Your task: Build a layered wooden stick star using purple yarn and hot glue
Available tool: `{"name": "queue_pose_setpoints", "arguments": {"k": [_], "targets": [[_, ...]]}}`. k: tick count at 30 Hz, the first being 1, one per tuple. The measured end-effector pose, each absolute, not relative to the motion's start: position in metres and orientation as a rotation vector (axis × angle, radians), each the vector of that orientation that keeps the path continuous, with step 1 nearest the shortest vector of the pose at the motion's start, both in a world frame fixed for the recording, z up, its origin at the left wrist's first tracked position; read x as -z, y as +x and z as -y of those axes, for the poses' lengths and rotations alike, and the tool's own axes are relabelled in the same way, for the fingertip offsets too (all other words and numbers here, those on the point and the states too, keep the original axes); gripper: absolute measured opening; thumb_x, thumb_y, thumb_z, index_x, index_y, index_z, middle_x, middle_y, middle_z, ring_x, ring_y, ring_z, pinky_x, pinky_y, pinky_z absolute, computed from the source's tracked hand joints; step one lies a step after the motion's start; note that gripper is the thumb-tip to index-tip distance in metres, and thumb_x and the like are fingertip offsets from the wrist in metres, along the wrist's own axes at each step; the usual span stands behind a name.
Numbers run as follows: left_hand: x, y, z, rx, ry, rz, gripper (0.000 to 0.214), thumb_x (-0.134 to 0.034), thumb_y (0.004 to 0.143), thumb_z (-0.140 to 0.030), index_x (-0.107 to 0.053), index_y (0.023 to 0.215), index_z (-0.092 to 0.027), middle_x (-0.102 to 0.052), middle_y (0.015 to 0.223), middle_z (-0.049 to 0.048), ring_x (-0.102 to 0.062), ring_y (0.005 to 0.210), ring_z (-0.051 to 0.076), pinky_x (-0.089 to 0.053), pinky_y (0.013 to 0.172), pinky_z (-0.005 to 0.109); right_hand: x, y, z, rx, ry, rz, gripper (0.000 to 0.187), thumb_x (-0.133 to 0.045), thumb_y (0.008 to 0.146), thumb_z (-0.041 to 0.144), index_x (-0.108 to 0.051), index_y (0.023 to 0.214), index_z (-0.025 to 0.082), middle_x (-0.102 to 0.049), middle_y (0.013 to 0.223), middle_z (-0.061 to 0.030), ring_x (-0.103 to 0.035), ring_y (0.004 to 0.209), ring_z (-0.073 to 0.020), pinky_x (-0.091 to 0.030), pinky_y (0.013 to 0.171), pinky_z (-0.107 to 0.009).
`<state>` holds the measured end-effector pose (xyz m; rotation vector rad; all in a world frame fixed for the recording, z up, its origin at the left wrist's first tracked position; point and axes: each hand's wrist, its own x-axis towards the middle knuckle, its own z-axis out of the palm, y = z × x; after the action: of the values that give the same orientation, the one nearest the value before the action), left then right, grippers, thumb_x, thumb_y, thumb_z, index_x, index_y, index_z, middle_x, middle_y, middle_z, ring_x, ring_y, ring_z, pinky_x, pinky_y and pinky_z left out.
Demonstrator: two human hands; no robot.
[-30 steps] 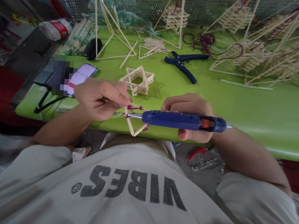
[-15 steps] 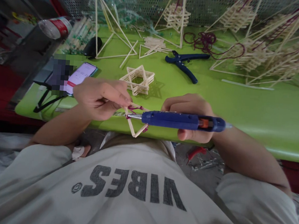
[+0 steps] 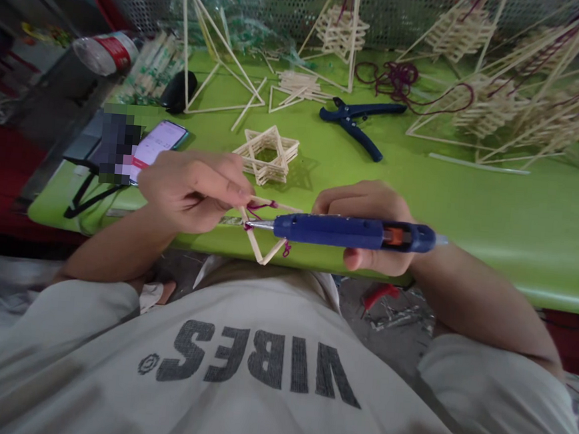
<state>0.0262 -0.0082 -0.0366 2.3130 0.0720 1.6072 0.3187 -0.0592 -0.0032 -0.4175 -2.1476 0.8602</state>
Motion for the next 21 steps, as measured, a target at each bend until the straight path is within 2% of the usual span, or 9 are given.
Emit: {"name": "queue_pose_setpoints", "arguments": {"k": [5, 10, 17, 21], "targets": [[0.037, 0.027, 0.007, -1.671, 2.336, -0.052, 0.014, -0.065, 0.113, -0.027, -0.076, 0.119, -0.033, -0.080, 0.085, -0.0007, -0.075, 0.064, 0.012, -0.057, 0.063, 0.023, 0.002, 0.318, 0.058, -0.849, -0.385, 2.162, 0.066, -0.063, 0.106, 0.081, -0.066, 0.080, 0.020, -0.071, 0.082, -0.0053, -0.053, 0.057, -0.0127, -0.038, 0.052, -0.030], [0.037, 0.024, 0.005, -1.670, 2.357, -0.034, 0.017, -0.065, 0.112, -0.029, -0.076, 0.124, -0.036, -0.080, 0.086, -0.0002, -0.074, 0.061, 0.013, -0.057, 0.061, 0.026, 0.002, 0.320, 0.058, -0.836, -0.409, 2.163, 0.065, -0.065, 0.106, 0.079, -0.061, 0.075, 0.022, -0.067, 0.081, -0.0050, -0.058, 0.064, -0.0142, -0.043, 0.056, -0.030], [0.028, 0.026, 0.005, -1.757, 2.344, 0.004, 0.013, -0.071, 0.105, -0.016, -0.078, 0.110, -0.025, -0.084, 0.086, 0.0024, -0.078, 0.065, 0.013, -0.058, 0.061, 0.023, 0.002, 0.324, 0.054, -0.909, -0.378, 2.169, 0.056, -0.072, 0.104, 0.074, -0.068, 0.081, 0.022, -0.073, 0.089, -0.0078, -0.068, 0.069, -0.0186, -0.050, 0.056, -0.031], [0.026, 0.024, 0.005, -1.751, 2.407, -0.028, 0.015, -0.074, 0.103, -0.015, -0.078, 0.112, -0.025, -0.083, 0.082, 0.0013, -0.080, 0.069, 0.013, -0.062, 0.064, 0.023, 0.001, 0.328, 0.052, -0.844, -0.362, 2.207, 0.055, -0.068, 0.107, 0.071, -0.070, 0.081, 0.022, -0.075, 0.089, -0.0096, -0.074, 0.071, -0.0204, -0.054, 0.056, -0.032]]}}
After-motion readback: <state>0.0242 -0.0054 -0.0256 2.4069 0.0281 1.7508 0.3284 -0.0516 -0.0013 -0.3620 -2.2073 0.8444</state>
